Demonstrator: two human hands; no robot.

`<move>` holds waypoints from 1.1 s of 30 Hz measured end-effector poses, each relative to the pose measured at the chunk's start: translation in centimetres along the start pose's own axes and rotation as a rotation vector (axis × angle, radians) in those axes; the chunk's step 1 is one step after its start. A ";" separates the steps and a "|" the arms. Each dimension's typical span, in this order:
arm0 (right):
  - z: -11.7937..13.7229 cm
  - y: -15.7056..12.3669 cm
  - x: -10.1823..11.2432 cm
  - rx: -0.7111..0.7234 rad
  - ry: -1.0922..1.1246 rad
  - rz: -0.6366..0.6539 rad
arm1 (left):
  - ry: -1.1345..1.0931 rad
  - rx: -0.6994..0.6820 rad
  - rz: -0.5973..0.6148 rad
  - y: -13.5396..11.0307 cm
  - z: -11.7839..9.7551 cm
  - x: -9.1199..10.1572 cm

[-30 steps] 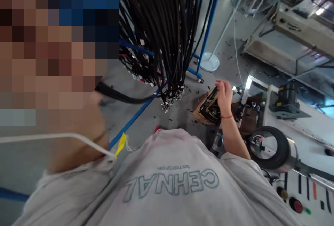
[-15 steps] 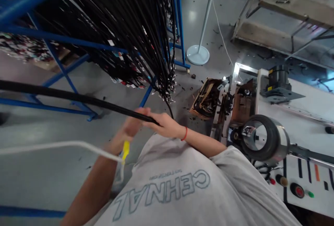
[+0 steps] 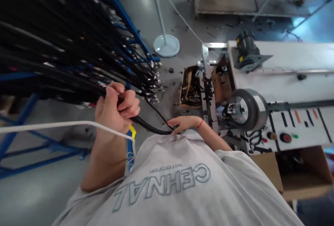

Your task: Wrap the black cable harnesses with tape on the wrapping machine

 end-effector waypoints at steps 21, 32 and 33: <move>17.3 0.9 10.7 0.981 0.999 -0.871 | 0.091 0.764 1.392 8.0 8.4 1.7; 16.3 5.4 13.6 0.517 0.436 -1.394 | 0.423 0.102 0.648 12.4 8.1 1.5; 15.4 6.1 13.9 0.459 0.398 -1.318 | 0.439 0.120 0.640 13.1 8.4 2.6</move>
Point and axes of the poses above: each hand's wrist, its own y-axis towards the middle knuckle, its own x-axis out of the back of the hand, z = x × y, the point moved 4 cm from there along y, towards the middle knuckle, and after that the axes turned 5 degrees about x, right-handed, at the moved point
